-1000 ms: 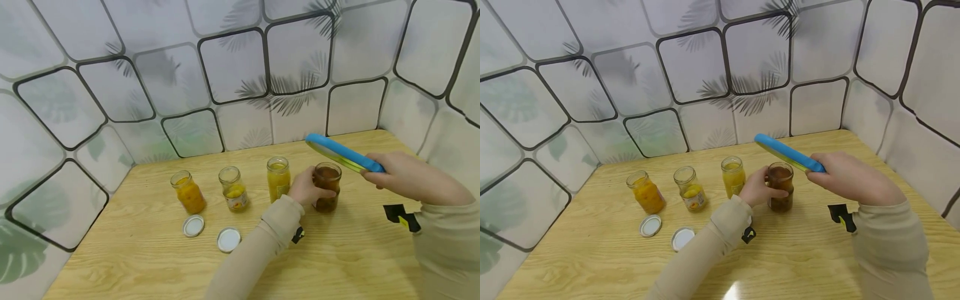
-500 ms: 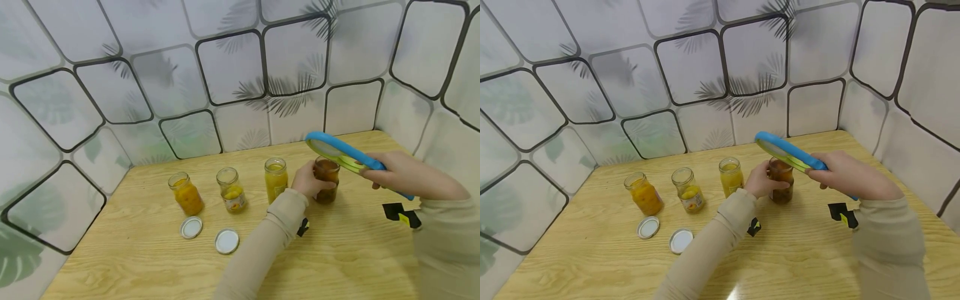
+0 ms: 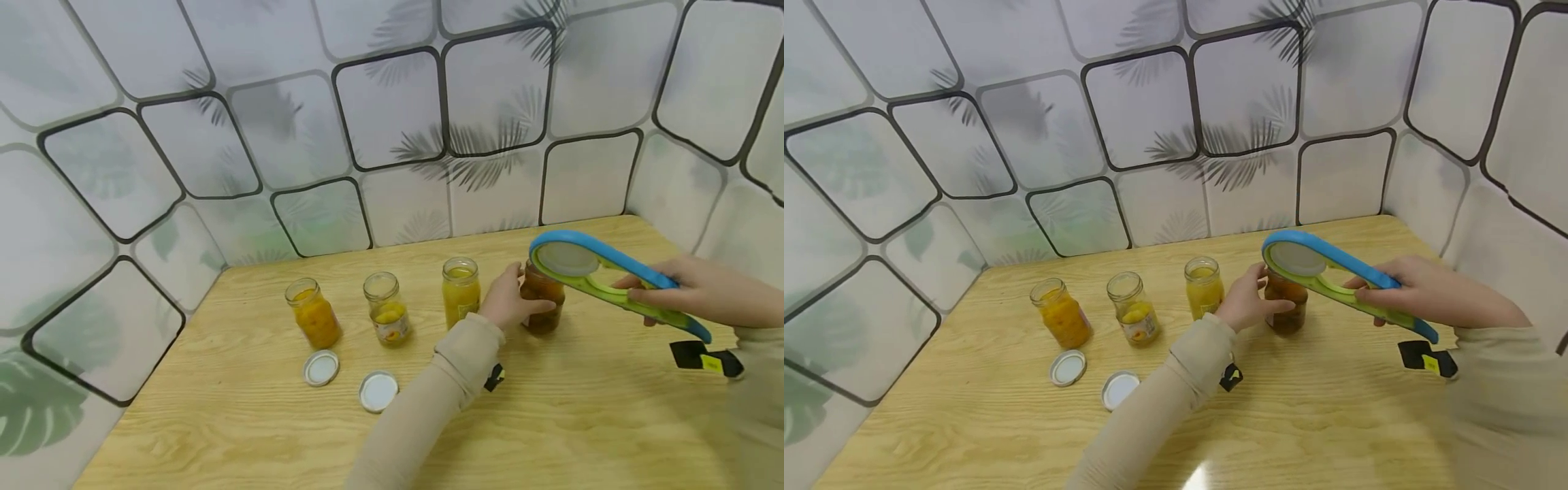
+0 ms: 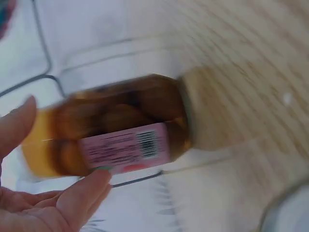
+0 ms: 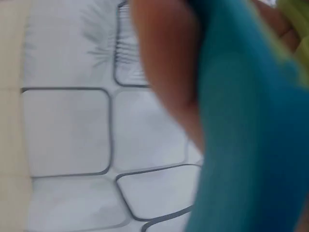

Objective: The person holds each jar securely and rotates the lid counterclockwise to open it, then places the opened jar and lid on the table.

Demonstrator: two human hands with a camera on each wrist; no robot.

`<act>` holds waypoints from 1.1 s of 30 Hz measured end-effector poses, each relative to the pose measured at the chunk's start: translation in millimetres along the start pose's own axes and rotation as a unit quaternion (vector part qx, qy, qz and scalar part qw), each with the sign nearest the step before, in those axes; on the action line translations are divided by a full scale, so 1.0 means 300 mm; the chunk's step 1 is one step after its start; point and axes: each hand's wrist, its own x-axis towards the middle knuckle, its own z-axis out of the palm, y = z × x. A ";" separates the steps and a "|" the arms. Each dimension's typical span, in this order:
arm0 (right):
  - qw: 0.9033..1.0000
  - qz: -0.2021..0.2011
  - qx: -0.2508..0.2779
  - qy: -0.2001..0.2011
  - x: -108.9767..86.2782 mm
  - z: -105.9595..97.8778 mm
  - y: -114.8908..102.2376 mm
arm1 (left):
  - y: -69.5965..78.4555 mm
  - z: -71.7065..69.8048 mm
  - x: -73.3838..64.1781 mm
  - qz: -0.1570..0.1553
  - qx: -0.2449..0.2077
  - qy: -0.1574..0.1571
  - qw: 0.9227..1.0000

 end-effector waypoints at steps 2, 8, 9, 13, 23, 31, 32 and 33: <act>0.999 -0.033 0.012 -0.021 -0.007 0.005 0.043 | -0.005 -0.029 -0.034 0.007 -0.001 -0.028 1.000; 0.992 -0.038 0.061 -0.103 -0.005 0.044 0.120 | -0.051 -0.129 -0.169 0.047 0.013 -0.117 0.992; 0.990 -0.024 0.070 -0.121 -0.002 0.054 0.125 | -0.062 -0.144 -0.190 0.050 0.013 -0.128 0.990; 0.978 0.013 0.114 -0.174 0.018 0.092 0.133 | -0.101 -0.193 -0.255 0.062 0.032 -0.147 0.987; 0.966 0.065 0.138 -0.211 0.046 0.146 0.134 | -0.147 -0.264 -0.321 0.094 0.038 -0.146 0.984; 0.955 0.038 0.153 -0.251 0.070 0.158 0.145 | -0.157 -0.286 -0.321 0.088 0.023 -0.145 0.985; 0.955 0.043 0.151 -0.251 0.071 0.160 0.145 | -0.156 -0.288 -0.322 0.086 0.021 -0.146 0.985; 0.954 0.044 0.153 -0.254 0.072 0.160 0.146 | -0.155 -0.290 -0.322 0.084 0.020 -0.146 0.985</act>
